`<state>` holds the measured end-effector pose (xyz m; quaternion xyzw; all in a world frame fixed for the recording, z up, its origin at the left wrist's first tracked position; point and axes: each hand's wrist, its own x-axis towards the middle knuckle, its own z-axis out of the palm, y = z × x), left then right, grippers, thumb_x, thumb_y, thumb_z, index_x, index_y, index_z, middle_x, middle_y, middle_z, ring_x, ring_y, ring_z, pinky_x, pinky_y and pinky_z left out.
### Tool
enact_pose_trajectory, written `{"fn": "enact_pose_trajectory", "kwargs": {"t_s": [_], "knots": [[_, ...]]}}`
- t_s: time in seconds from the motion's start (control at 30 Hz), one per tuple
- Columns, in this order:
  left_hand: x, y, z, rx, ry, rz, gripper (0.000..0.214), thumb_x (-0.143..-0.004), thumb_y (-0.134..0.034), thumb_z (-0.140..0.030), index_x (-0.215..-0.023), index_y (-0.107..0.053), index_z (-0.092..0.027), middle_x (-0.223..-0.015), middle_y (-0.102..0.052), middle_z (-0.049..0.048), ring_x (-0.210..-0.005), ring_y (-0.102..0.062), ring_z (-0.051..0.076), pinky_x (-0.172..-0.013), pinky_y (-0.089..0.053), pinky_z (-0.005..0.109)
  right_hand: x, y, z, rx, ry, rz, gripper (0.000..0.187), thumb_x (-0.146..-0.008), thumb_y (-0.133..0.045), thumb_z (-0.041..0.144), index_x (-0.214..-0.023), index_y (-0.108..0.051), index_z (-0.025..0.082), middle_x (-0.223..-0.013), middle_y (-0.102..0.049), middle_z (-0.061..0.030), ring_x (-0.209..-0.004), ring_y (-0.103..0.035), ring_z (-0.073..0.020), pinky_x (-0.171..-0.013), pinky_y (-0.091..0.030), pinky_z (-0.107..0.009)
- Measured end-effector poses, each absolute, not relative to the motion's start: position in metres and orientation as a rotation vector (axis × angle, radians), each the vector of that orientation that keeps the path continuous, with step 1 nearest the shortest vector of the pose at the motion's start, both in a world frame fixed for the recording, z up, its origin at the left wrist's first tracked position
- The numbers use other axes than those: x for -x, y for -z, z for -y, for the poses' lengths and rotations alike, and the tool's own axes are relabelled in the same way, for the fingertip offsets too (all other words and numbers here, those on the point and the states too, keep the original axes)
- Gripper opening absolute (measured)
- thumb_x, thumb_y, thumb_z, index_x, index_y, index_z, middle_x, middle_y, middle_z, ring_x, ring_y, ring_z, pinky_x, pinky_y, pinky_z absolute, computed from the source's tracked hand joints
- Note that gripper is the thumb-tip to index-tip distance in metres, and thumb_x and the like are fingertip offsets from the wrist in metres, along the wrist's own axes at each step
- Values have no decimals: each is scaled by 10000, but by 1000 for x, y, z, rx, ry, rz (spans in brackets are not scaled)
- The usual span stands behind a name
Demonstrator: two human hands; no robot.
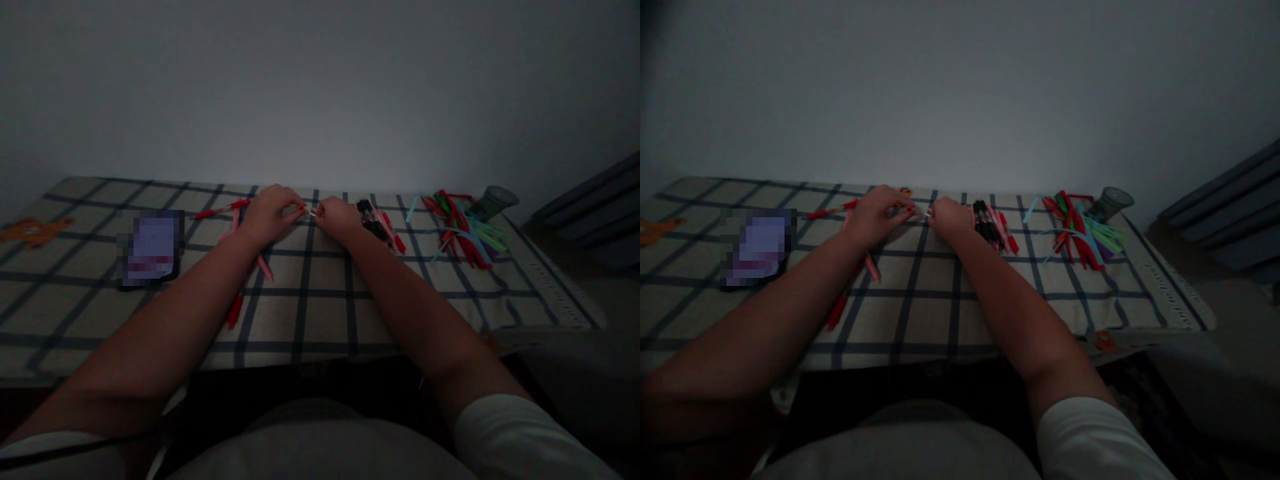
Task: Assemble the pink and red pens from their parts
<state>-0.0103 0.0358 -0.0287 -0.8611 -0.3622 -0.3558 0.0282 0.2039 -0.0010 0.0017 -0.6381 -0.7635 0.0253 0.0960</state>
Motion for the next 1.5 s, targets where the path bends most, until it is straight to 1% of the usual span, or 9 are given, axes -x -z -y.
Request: {"fn": "enact_pose_trajectory", "kwargs": {"t_s": [0.17, 0.33, 0.5, 0.7, 0.8, 1.03, 1.23, 1.37, 1.5], "knots": [[10, 26, -34, 2677, 1093, 1139, 109, -1044, -763, -324, -1084, -838, -256, -1142, -860, 64, -1155, -761, 287, -1066, -587, 454, -204, -3, 2, 1892, -92, 2253, 322, -1146, -595, 316, -1227, -861, 153, -1358, -835, -174, -1231, -798, -329, -961, -596, -402], [10, 27, -33, 2668, 1110, 1135, 115, -1045, -754, -325, -1073, -835, -249, -1136, -858, 70, -1150, -766, 287, -1068, -585, 452, -206, 1, -2, 1879, -101, 2228, 301, -1130, -610, 316, -1206, -863, 171, -1341, -840, -170, -1204, -793, -309, -975, -598, -403], [10, 27, -34, 2672, 1093, 1149, 124, -1040, -748, -335, -1071, -839, -256, -1140, -859, 69, -1159, -766, 290, -1064, -585, 448, -208, 4, -7, 1864, -110, 2170, 277, -1094, -618, 301, -1185, -856, 192, -1311, -849, -165, -1191, -801, -320, -974, -603, -419], [9, 25, -31, 2659, 1099, 1148, 124, -1030, -750, -323, -1073, -838, -248, -1133, -859, 68, -1153, -762, 296, -1061, -588, 452, -207, 0, -4, 1870, -141, 2035, 269, -1087, -653, 370, -1190, -832, 198, -1317, -841, -165, -1220, -779, -334, -990, -583, -415], [9, 25, -31, 2665, 1087, 1158, 137, -1036, -747, -332, -1078, -842, -244, -1139, -860, 74, -1158, -766, 299, -1068, -587, 453, -206, -3, -2, 1843, -163, 1987, 253, -1077, -647, 322, -1189, -827, 185, -1321, -838, -161, -1209, -774, -320, -980, -574, -405], [9, 26, -34, 2665, 1090, 1148, 178, -1036, -730, -354, -1085, -863, -246, -1125, -866, 71, -1146, -770, 297, -1072, -591, 461, -205, -8, 0, 1794, -204, 1867, 232, -1063, -623, 311, -1160, -796, 191, -1149, -841, -128, -1080, -763, -276, -922, -553, -372], [9, 25, -34, 2647, 1092, 1171, 157, -1024, -743, -325, -1092, -858, -243, -1109, -865, 79, -1125, -770, 302, -1034, -595, 455, -208, 2, -10, 1583, -299, 1721, 192, -1054, -568, 281, -1094, -744, 215, -986, -773, -51, -954, -722, -219, -924, -550, -350], [9, 26, -33, 2621, 1096, 1195, 159, -1008, -743, -295, -1107, -857, -246, -1115, -868, 80, -1128, -764, 309, -1027, -595, 456, -205, 12, -18, 1351, -531, 1557, 114, -1071, -593, 332, -1043, -664, 247, -881, -679, 6, -842, -679, -173, -820, -567, -299], [9, 26, -34, 2598, 1098, 1216, 177, -1009, -727, -296, -1112, -869, -267, -1102, -873, 65, -1118, -760, 301, -1015, -593, 436, -202, 11, -22, 1189, -693, 1356, 174, -1116, -596, 428, -1030, -573, 279, -818, -623, 40, -754, -633, -138, -729, -551, -246]]}}
